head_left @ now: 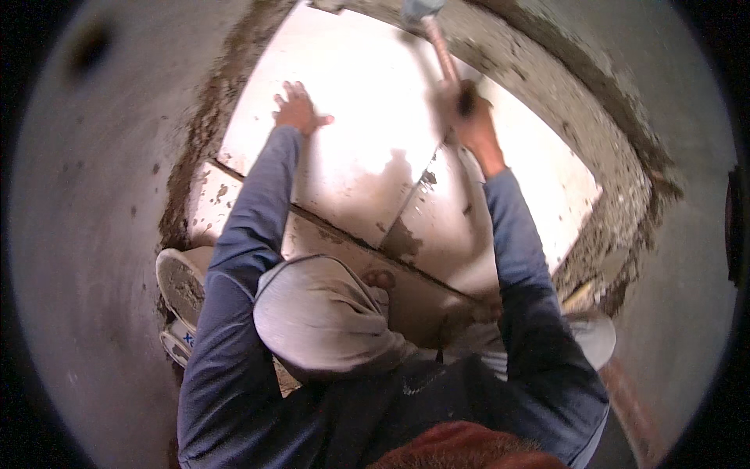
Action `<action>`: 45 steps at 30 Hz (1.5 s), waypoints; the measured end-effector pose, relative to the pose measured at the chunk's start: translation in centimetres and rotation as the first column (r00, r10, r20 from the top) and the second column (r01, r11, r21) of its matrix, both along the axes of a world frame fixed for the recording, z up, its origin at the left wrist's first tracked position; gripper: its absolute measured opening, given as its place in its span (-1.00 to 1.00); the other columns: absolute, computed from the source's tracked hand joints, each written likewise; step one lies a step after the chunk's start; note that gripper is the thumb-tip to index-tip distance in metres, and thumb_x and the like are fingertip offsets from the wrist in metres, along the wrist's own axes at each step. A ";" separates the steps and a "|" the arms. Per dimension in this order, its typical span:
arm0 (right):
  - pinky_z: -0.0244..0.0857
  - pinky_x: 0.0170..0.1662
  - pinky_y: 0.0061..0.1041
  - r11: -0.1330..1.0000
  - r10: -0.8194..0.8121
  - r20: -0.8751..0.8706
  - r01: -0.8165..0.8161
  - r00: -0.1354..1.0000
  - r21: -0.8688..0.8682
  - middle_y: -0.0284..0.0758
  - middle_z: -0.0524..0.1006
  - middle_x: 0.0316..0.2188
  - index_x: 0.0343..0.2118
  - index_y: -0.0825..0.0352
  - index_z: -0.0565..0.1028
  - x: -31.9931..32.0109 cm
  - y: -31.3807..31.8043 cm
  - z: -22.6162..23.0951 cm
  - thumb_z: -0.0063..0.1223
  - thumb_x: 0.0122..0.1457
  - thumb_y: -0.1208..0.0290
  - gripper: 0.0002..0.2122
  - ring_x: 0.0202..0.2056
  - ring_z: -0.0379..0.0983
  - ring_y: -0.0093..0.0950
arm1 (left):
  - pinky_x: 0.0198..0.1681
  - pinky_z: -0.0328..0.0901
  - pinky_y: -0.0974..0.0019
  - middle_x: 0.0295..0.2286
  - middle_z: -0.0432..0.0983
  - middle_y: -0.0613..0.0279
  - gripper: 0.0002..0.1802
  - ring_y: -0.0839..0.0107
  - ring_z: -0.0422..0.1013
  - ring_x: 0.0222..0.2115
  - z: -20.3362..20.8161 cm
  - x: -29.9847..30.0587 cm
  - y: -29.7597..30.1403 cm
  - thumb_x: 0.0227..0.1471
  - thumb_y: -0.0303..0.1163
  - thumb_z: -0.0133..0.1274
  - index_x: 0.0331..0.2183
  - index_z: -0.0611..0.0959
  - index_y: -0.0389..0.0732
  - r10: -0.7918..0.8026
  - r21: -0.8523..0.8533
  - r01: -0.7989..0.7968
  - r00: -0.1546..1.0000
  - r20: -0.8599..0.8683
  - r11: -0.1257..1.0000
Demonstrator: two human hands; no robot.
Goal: The person spreads cement on the floor using a trowel, places a ceramic tile, and taps it with a hammer to level it. The person uses a spirit level to check alignment and wipes excess cement with a cloth.
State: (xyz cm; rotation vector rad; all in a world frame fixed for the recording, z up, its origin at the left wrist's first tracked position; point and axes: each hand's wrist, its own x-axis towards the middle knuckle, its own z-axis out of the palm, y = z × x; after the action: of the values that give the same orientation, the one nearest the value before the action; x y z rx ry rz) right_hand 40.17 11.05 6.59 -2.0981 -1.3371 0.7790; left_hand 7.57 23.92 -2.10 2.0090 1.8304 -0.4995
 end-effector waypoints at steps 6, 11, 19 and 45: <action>0.41 -0.40 -0.08 0.863 0.165 -0.054 -0.117 0.985 0.491 0.08 0.56 -0.53 -0.25 0.40 0.34 -7.1 8.7 0.9 0.05 0.32 0.07 -0.61 -0.46 0.57 0.05 | 0.29 -0.03 -0.42 0.37 -0.37 -0.28 0.55 -0.38 -0.27 0.35 1.5 0.2 0.3 -0.31 0.28 0.41 0.38 -0.14 -0.33 0.035 -0.088 -0.033 0.999 0.018 0.996; 0.46 -0.35 -0.05 0.907 0.305 0.102 -0.322 0.947 0.271 0.08 0.59 -0.49 -0.21 0.39 0.34 -13.2 13.8 -3.0 -0.03 0.34 0.06 -0.61 -0.40 0.58 0.06 | 0.29 -0.02 -0.43 0.38 -0.35 -0.25 0.59 -0.36 -0.25 0.36 2.5 0.4 0.2 -0.38 0.29 0.44 0.38 -0.12 -0.32 0.054 -0.081 -0.051 0.998 0.039 0.995; 0.50 -0.25 -0.08 0.927 0.317 0.070 -0.325 0.946 0.189 0.06 0.63 -0.36 -0.08 0.46 0.38 -14.6 17.1 -3.9 -0.06 0.34 0.04 -0.54 -0.33 0.61 0.04 | 0.23 0.09 -0.41 0.37 -0.28 -0.29 0.59 -0.46 -0.17 0.32 2.0 0.2 0.1 -0.42 0.31 0.45 0.37 -0.06 -0.33 0.030 -0.052 -0.029 0.999 0.025 0.998; 0.40 0.01 -0.03 0.952 0.291 -0.017 -0.288 0.957 0.104 0.14 0.59 -0.19 -0.02 0.45 0.45 -14.4 16.1 -2.7 -0.10 0.32 -0.04 -0.47 -0.08 0.56 0.04 | 0.25 0.05 -0.41 0.37 -0.19 -0.24 0.55 -0.38 -0.10 0.33 2.2 -0.4 0.1 -0.42 0.38 0.40 0.36 0.01 -0.30 -0.013 0.012 0.013 1.000 0.018 1.000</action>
State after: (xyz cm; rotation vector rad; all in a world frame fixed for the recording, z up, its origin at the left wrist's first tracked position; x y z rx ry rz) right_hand 25.77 27.19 3.92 -1.8272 -1.6550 0.8399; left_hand 7.19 23.98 0.08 2.0279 1.8145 -0.4733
